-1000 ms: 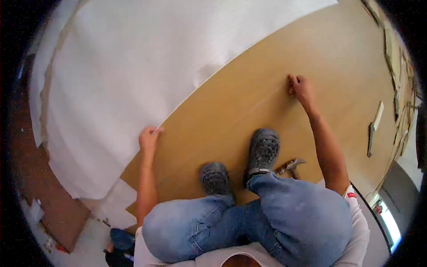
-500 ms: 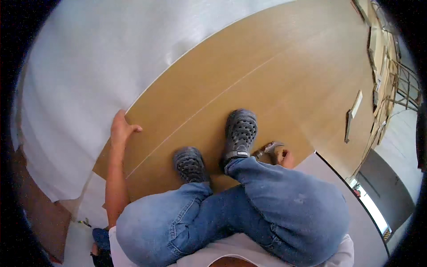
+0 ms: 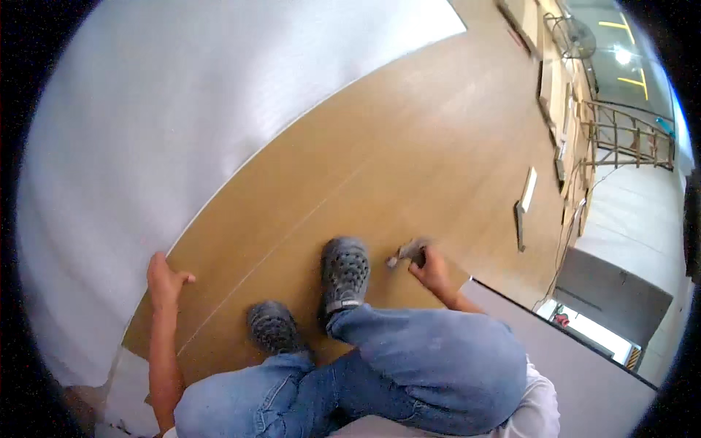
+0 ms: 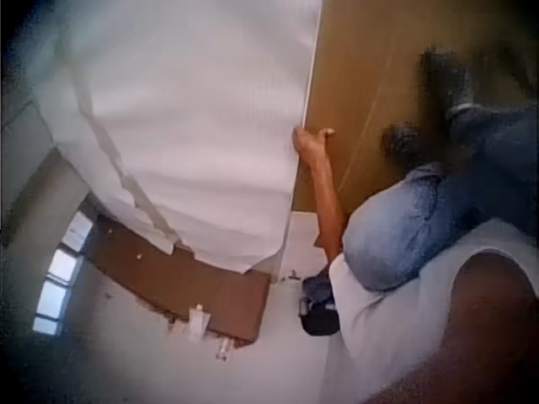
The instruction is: The person cuts open a cardboard box with a utility knife, spreads out white foam underlayment, and installs planks onto the floor using a hammer to tap them into place.
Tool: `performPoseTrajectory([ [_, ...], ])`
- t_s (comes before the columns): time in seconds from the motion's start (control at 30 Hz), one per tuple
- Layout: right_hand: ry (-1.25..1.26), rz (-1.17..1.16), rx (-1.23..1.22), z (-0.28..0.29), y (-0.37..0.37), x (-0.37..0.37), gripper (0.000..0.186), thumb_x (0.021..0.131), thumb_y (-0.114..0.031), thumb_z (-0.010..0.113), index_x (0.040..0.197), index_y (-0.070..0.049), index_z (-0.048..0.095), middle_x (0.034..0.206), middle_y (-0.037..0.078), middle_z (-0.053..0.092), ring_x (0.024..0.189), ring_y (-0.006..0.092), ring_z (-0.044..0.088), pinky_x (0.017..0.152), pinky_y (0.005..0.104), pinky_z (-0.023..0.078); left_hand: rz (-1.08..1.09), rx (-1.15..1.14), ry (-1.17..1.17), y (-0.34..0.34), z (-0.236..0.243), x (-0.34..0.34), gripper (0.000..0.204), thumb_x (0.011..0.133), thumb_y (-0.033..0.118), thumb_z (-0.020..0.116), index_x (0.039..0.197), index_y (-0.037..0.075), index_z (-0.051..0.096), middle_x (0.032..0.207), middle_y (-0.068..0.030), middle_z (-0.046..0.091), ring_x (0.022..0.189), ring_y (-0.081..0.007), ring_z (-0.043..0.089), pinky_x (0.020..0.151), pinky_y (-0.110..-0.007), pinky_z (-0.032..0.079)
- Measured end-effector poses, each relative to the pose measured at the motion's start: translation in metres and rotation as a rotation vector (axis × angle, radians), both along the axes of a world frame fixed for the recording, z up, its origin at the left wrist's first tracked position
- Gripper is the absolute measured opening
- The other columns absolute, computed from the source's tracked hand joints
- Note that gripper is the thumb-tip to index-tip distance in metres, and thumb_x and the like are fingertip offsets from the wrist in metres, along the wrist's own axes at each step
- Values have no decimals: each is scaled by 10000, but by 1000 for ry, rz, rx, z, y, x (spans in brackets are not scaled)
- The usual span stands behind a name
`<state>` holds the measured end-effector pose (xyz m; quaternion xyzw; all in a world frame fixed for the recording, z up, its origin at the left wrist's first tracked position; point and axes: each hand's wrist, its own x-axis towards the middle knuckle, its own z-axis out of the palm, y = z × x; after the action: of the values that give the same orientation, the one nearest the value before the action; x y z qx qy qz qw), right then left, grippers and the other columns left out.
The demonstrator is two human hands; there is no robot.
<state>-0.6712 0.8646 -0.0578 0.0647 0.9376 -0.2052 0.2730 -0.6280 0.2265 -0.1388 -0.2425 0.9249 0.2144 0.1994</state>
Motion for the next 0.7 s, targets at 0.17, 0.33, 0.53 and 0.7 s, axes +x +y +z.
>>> performPoseTrajectory([
  [0.17,243,171,89,20,3,-234,302,809,-195,688,971,8,534,883,221,666,829,402,652,696,483,512,-18,11,136,14,-7,-5,618,470,83,895,928,-16,490,943,-196,572,917,-432,536,772,-496,451],
  [0.33,447,720,491,20,-57,-470,173,847,-207,613,970,-85,615,895,184,694,854,401,662,719,520,521,19,-40,150,11,-11,10,611,478,34,858,976,-12,508,954,-180,561,955,-408,531,807,-487,433],
  [0.53,567,1207,652,-15,-135,-577,178,870,-88,573,1022,-155,637,940,113,712,910,335,687,762,462,540,-31,-83,304,15,3,8,651,466,44,855,1035,-9,544,966,-174,567,963,-405,532,838,-473,427],
  [0.7,435,1440,622,-42,-151,-590,124,843,-195,632,948,-186,698,946,52,719,929,256,689,762,413,543,-13,-146,217,20,10,8,637,491,37,852,1044,-22,541,986,-174,563,965,-400,529,855,-467,436],
])
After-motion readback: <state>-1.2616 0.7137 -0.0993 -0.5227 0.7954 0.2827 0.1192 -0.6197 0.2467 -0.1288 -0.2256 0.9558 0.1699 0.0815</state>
